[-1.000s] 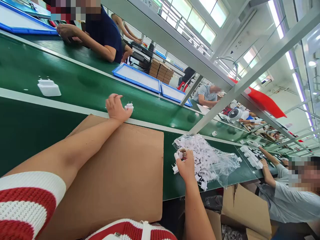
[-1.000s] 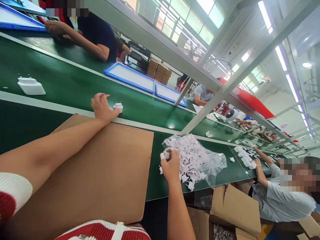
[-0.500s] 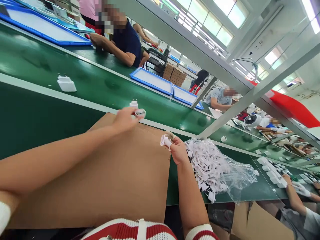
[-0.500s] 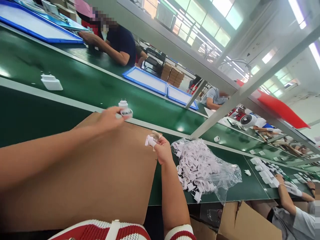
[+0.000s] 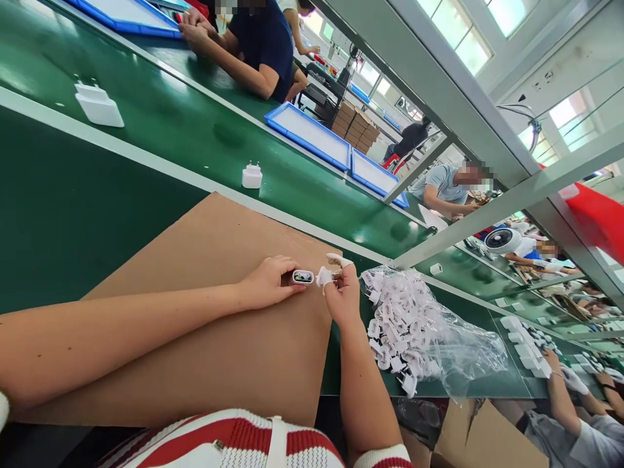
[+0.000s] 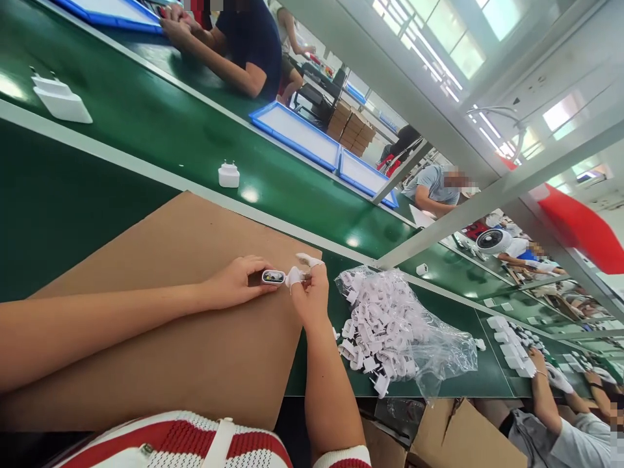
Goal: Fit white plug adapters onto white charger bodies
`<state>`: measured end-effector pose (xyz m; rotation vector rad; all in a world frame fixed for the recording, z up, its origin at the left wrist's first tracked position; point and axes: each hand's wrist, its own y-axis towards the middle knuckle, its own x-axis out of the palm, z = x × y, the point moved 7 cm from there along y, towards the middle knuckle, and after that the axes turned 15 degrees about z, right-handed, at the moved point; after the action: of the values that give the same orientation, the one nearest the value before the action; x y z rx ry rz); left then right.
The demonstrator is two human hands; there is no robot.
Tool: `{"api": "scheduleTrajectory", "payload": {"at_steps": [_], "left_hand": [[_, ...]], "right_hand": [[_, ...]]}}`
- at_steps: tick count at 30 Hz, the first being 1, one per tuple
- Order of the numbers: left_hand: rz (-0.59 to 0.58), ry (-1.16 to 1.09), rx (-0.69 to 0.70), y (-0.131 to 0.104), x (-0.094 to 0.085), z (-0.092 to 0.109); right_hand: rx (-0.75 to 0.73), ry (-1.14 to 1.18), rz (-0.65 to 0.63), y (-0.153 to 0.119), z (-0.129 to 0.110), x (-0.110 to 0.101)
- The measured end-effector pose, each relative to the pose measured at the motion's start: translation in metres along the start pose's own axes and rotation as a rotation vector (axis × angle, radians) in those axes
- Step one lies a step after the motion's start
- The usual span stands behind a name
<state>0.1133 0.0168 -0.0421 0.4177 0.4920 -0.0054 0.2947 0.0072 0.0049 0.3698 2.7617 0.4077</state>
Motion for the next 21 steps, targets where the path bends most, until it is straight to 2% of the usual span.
{"api": "scheduleTrajectory", "payload": {"at_steps": [5, 7, 9, 11, 13, 15, 18, 21], "left_hand": [[0.000, -0.055, 0.011, -0.002, -0.002, 0.000], [0.005, -0.065, 0.007, -0.001, -0.001, -0.001], [0.009, -0.069, 0.005, -0.001, 0.000, -0.003], [0.014, -0.074, 0.005, 0.000, 0.000, -0.005], [0.008, -0.084, 0.013, 0.000, 0.001, -0.005], [0.005, -0.098, 0.021, 0.000, 0.000, -0.005], [0.002, -0.114, 0.022, -0.001, -0.001, -0.004], [0.003, -0.117, 0.024, -0.002, -0.002, -0.002]], "right_hand": [[0.160, 0.164, -0.090, -0.001, 0.007, 0.008], [0.161, 0.135, -0.095, -0.001, 0.007, 0.008], [0.048, 0.008, -0.049, -0.001, 0.000, 0.005], [-0.158, -0.167, -0.024, -0.003, -0.012, 0.004], [-0.365, -0.337, -0.062, -0.009, -0.023, 0.011], [-0.507, -0.480, -0.135, -0.015, -0.027, 0.020], [-0.614, -0.615, -0.230, -0.019, -0.027, 0.032], [-0.655, -0.652, -0.248, -0.021, -0.028, 0.035]]}}
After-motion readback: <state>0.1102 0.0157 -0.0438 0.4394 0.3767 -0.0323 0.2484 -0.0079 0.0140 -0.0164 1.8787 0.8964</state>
